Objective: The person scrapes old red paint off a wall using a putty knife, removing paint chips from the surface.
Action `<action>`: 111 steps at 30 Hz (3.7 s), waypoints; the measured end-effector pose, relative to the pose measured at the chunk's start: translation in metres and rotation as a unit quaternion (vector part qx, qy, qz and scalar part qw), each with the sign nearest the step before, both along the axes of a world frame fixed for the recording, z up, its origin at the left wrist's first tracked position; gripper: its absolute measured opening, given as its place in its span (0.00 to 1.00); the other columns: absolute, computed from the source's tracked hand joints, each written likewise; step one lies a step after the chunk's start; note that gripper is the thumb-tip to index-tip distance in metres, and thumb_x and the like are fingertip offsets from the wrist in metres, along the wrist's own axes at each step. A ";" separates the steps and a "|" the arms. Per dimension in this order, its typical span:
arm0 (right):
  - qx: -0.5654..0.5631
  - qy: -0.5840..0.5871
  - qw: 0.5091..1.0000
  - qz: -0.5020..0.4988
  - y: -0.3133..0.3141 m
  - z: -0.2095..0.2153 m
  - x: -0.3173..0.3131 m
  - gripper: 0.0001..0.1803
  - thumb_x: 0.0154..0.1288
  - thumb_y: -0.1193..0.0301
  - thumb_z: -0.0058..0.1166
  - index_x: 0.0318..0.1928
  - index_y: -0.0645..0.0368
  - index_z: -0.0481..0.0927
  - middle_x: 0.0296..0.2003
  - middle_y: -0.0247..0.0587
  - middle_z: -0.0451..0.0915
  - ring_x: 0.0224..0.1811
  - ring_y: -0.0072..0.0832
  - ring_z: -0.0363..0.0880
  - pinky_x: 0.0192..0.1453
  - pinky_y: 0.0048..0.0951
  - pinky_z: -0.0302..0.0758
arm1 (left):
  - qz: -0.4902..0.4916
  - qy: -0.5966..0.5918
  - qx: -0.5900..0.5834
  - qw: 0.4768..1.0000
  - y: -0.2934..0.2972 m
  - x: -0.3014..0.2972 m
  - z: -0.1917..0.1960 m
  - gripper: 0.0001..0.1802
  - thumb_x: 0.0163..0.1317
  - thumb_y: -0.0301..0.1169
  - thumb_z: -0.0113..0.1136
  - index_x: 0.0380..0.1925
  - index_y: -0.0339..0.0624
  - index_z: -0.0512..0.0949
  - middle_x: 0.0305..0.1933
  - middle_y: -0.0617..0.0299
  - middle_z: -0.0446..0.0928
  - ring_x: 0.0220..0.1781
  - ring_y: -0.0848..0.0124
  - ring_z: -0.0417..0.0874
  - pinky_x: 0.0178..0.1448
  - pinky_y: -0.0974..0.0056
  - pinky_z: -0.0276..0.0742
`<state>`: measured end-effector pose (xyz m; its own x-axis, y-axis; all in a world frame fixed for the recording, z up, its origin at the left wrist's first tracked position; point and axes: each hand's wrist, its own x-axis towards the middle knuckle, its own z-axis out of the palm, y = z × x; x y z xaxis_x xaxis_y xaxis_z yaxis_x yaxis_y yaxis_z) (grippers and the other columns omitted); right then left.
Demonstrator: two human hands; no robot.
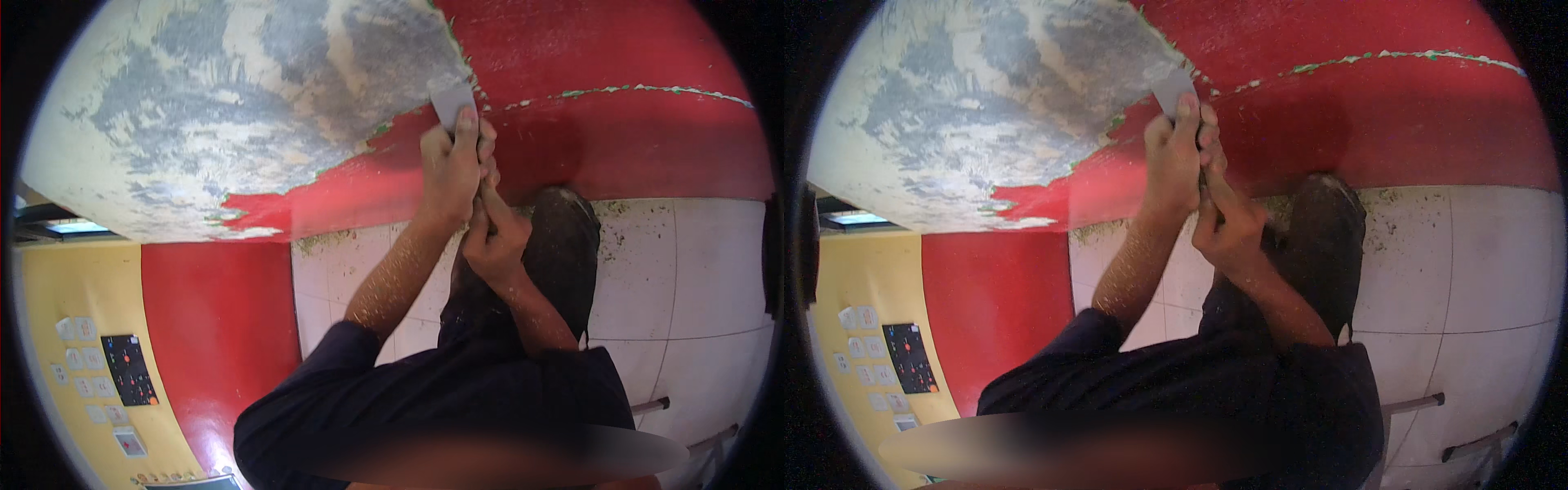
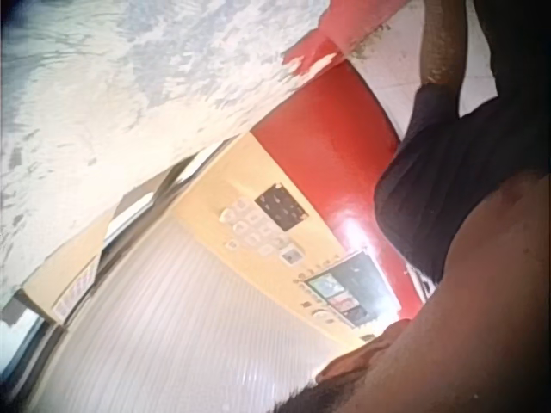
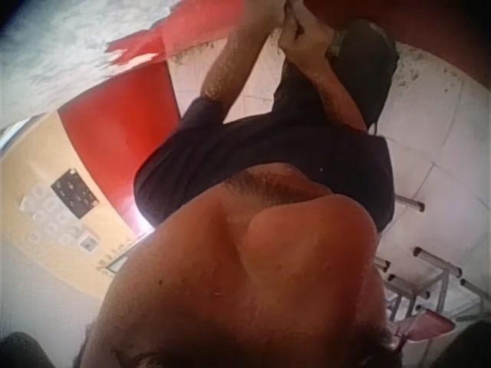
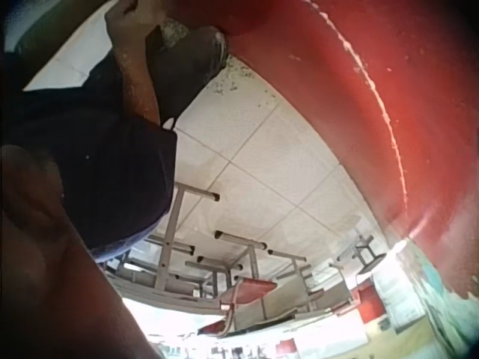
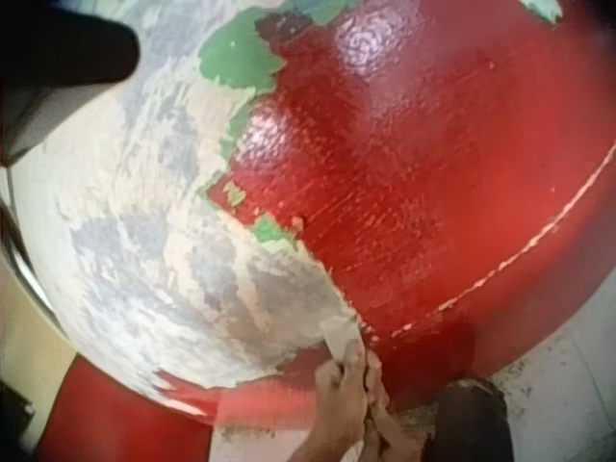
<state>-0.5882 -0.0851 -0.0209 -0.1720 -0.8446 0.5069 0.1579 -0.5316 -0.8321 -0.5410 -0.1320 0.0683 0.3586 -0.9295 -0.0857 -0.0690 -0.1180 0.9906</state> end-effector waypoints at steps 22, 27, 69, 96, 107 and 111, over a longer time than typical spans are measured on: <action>-0.065 0.008 0.998 -0.022 -0.019 -0.022 0.012 0.18 0.55 0.85 0.47 0.48 0.76 0.77 0.30 0.59 0.81 0.25 0.36 0.82 0.28 0.27 0.75 | 0.000 -0.042 -0.065 0.997 -0.011 0.001 0.005 0.22 0.73 0.41 0.39 0.21 0.42 0.67 0.15 0.68 0.61 0.14 0.79 0.61 0.18 0.70 0.59; -0.069 0.007 0.997 -0.015 -0.010 -0.020 0.011 0.17 0.55 0.85 0.47 0.48 0.76 0.77 0.27 0.56 0.80 0.24 0.39 0.81 0.28 0.29 0.74 | -0.022 -0.114 -0.092 0.989 -0.006 0.011 -0.010 0.26 0.73 0.43 0.37 0.16 0.43 0.63 0.12 0.68 0.59 0.12 0.78 0.61 0.18 0.69 0.61; 0.057 -0.102 0.991 -0.067 0.047 0.036 -0.138 0.22 0.72 0.72 0.37 0.60 0.73 0.66 0.23 0.26 0.69 0.20 0.09 0.60 0.22 0.13 0.55 | 0.050 -0.777 -0.455 0.432 -0.040 0.065 0.150 0.24 0.59 0.35 0.56 0.58 0.50 0.71 0.65 0.65 0.67 0.67 0.64 0.66 0.72 0.50 0.54; 0.042 0.023 0.999 0.000 -0.004 0.101 -0.020 0.17 0.65 0.81 0.45 0.54 0.73 0.74 0.42 0.48 0.82 0.43 0.20 0.76 0.45 0.20 0.73 | -0.139 0.294 -0.134 0.936 0.001 -0.003 0.067 0.19 0.73 0.39 0.36 0.40 0.34 0.72 0.24 0.70 0.64 0.20 0.78 0.63 0.28 0.64 0.70; 0.027 -0.070 0.997 -0.002 -0.016 0.085 -0.013 0.17 0.66 0.79 0.47 0.53 0.75 0.73 0.40 0.47 0.82 0.38 0.19 0.75 0.40 0.19 0.73 | -0.102 0.176 -0.168 0.965 -0.015 -0.011 0.069 0.19 0.72 0.36 0.40 0.31 0.31 0.74 0.20 0.65 0.66 0.15 0.77 0.65 0.20 0.66 0.68; -0.001 -0.014 0.999 -0.035 -0.020 0.085 -0.019 0.16 0.66 0.79 0.46 0.53 0.74 0.74 0.40 0.48 0.82 0.38 0.19 0.75 0.40 0.20 0.73 | -0.087 0.216 -0.172 0.957 -0.014 -0.017 0.061 0.20 0.71 0.34 0.42 0.28 0.29 0.76 0.18 0.61 0.69 0.14 0.75 0.69 0.16 0.66 0.67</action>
<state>-0.6067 -0.1051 0.0640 -0.2436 -0.8293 0.5029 0.1434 -0.5436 -0.8270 -0.5577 -0.1460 0.1289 0.1952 -0.9719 0.1312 0.3669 0.1965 0.9093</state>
